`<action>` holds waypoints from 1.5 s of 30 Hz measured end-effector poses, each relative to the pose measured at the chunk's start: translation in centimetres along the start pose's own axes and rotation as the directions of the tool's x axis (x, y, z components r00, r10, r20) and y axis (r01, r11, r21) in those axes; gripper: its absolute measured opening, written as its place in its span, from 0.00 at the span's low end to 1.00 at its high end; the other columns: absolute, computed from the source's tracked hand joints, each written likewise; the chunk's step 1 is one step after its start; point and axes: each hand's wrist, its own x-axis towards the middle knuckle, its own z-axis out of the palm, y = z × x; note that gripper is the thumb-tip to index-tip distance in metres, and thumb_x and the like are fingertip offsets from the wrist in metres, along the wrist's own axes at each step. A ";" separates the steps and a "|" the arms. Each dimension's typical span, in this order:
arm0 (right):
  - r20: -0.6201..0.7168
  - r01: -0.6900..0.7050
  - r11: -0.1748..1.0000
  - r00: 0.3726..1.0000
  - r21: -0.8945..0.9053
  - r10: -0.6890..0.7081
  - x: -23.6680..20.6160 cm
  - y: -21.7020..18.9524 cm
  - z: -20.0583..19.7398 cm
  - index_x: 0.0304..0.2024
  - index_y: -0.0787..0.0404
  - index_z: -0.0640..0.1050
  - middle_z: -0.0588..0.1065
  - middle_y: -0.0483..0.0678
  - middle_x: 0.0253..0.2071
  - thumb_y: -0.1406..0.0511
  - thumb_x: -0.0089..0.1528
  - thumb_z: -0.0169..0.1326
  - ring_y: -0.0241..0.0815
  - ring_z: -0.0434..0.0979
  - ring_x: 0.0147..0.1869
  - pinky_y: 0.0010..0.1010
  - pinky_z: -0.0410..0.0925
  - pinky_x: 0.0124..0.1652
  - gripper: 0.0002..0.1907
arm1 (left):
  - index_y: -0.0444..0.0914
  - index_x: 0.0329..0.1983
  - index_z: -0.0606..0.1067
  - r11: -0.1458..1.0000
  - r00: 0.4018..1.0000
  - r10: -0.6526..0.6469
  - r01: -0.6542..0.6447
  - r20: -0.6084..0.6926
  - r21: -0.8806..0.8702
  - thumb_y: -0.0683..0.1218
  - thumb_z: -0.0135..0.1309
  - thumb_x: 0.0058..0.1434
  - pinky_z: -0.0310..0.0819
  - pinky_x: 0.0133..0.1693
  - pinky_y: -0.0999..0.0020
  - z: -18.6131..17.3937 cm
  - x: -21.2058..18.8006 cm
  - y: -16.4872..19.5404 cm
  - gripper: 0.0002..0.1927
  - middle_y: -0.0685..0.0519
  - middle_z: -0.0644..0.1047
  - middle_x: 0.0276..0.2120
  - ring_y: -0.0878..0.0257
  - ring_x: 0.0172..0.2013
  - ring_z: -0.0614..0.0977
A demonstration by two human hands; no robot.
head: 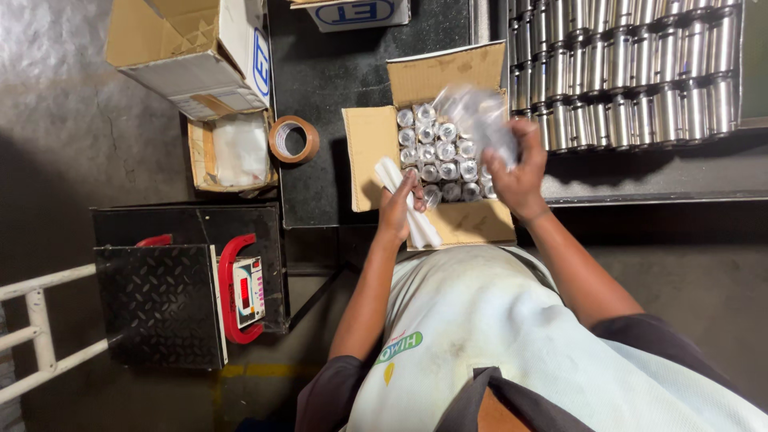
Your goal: The person picks cylindrical metal objects from a tray, wipes them with a white cloth, and places them into a cardboard box with dividers. After filling the box, the person closes the flaps and seals the box with brown packing tape.
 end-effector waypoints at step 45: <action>-0.273 -0.408 0.484 0.905 -0.774 0.326 0.7 4.2 -13.6 0.57 0.82 0.71 0.71 0.75 0.48 0.59 0.53 0.68 0.66 0.76 0.47 0.49 0.75 0.42 0.40 | 0.31 0.33 0.81 0.298 0.953 0.279 -0.200 0.115 0.933 0.48 0.61 0.58 0.78 0.30 0.64 9.9 -3.2 3.9 0.12 0.49 0.81 0.22 0.61 0.23 0.84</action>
